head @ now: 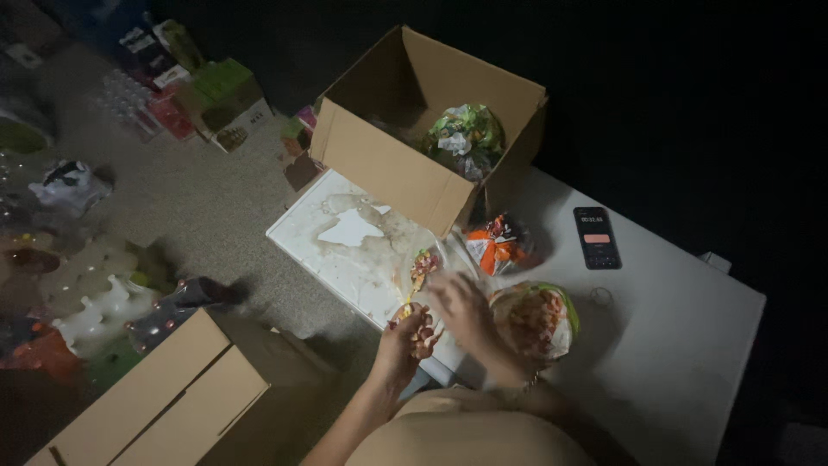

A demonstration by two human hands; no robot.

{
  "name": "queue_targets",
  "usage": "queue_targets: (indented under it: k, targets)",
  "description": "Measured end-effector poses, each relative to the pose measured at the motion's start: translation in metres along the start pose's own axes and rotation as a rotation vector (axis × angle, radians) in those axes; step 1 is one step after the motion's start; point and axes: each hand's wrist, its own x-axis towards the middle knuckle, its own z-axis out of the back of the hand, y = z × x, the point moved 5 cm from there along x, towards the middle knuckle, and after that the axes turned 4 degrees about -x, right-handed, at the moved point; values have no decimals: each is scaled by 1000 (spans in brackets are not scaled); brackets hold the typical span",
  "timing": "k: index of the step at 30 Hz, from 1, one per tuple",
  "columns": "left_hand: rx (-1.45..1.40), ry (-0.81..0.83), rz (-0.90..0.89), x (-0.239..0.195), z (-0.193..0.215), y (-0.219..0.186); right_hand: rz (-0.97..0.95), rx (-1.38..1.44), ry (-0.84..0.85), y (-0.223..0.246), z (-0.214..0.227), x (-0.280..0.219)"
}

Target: The person opens a small clear plastic bag containing colorful candies and transfers them into a small clear plastic container.

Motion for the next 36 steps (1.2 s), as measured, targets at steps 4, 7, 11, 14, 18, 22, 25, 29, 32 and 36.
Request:
queue_targets:
  k: [4,7,11,14,18,22,25,29,32,36]
  targets:
    - [36,-61,29,-8,4,-3,-252,18,65,-30,4,19]
    - [115,22,13,-11,1,-7,-221,122,112,-25,14,18]
    - [208,117,-35,-5,4,1,-401,451,430,2,20,4]
    - [331,168,41,-14,-5,5,-355,502,426,-6,14,-12]
    - [242,307,13,5,10,28,-275,532,373,-7,19,-12]
    - [314,229,53,-23,-21,-3,-394,614,279,-12,15,-6]
    - [303,207,104,-18,-15,0,-599,606,236,-30,8,-3]
    - [236,170,135,-8,3,14,-671,305,96,-66,2,8]
    - [209,155,131,-26,-14,-2,-648,355,252,-73,-4,19]
    - [192,84,66,-17,-7,-8,-556,212,266,-34,34,19]
